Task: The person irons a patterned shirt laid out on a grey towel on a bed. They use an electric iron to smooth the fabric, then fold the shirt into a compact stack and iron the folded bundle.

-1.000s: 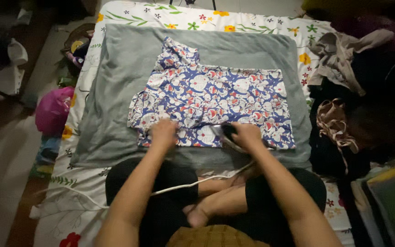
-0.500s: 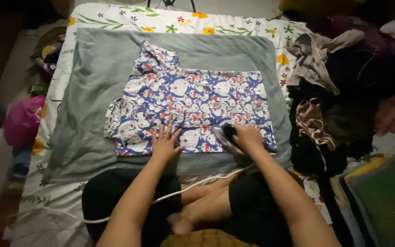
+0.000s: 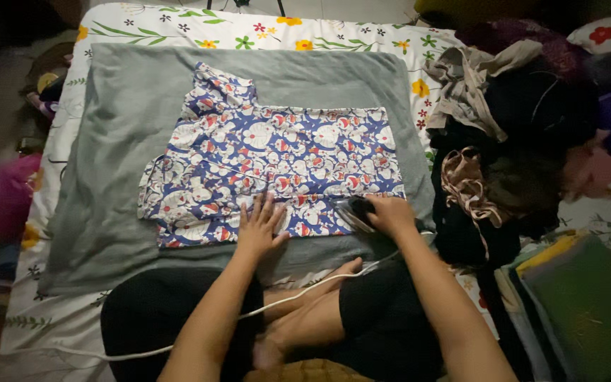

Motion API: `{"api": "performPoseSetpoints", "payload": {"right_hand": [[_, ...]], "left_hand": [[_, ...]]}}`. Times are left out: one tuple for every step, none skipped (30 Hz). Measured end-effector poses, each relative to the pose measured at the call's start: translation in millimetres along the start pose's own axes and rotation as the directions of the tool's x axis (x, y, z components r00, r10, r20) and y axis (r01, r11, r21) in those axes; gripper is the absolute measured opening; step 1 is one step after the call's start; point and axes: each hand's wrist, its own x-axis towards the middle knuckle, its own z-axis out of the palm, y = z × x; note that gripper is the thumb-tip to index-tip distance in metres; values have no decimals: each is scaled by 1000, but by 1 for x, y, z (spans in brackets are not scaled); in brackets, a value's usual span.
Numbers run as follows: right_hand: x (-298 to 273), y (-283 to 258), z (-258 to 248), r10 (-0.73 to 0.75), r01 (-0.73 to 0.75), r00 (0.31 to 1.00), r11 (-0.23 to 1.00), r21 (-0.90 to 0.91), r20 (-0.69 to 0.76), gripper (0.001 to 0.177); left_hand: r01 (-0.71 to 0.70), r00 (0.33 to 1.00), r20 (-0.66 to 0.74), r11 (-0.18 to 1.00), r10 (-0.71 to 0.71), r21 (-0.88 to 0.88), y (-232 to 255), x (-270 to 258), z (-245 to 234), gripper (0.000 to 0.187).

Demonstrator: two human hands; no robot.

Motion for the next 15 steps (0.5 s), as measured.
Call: {"api": "performPoseSetpoints", "payload": {"right_hand": [[0, -1, 0, 12, -12, 1000, 1000, -13, 15, 41], [-1, -3, 0, 26, -25, 999, 999, -24, 29, 41], [-2, -2, -1, 39, -38, 998, 999, -36, 43, 40], [-2, -1, -2, 98, -98, 995, 995, -7, 29, 41], [-3, 1, -3, 156, -157, 988, 987, 23, 17, 42], [-2, 2, -2, 213, -213, 977, 975, 55, 6, 43], [-2, 7, -2, 302, -303, 953, 953, 28, 38, 40], [-1, 15, -3, 387, -388, 920, 922, -3, 65, 37], [-2, 24, -3, 470, -469, 878, 882, -36, 90, 35], [-3, 32, -3, 502, -501, 862, 865, -35, 64, 36], [-5, 39, -3, 533, -532, 845, 846, -34, 39, 37], [-6, 44, -1, 565, -565, 825, 825, -33, 13, 38], [-6, 47, 0, 564, -564, 826, 826, -6, 9, 38], [-6, 48, -1, 563, -563, 826, 826, 21, 4, 38], [-6, 48, -3, 562, -561, 827, 826, 48, -1, 39]], "left_hand": [[30, 999, 40, 996, -26, -81, 7, -2, -4, 80], [52, 995, 88, 996, -46, -68, 10, -2, -10, 81], [74, 988, 136, 996, -66, -54, 12, 0, -16, 82], [96, 979, 184, 995, -88, -40, 14, 1, -22, 83], [95, 980, 180, 995, -86, -40, 14, 1, -27, 84], [95, 980, 178, 995, -87, -39, 13, -1, -31, 85], [95, 981, 175, 995, -87, -38, 12, -2, -34, 86], [96, 981, 176, 993, -84, -61, 11, -1, -35, 87], [98, 981, 177, 992, -82, -84, 10, -1, -35, 87], [99, 981, 176, 989, -79, -107, 9, -1, -34, 88], [95, 985, 153, 990, -80, -100, 9, -1, -33, 88], [90, 989, 130, 992, -77, -94, 10, -3, -32, 89], [84, 991, 107, 993, -75, -87, 11, -4, -32, 89], [85, 991, 108, 993, -77, -77, 11, -3, -31, 89], [86, 991, 110, 994, -79, -66, 10, -4, -31, 89]]}}
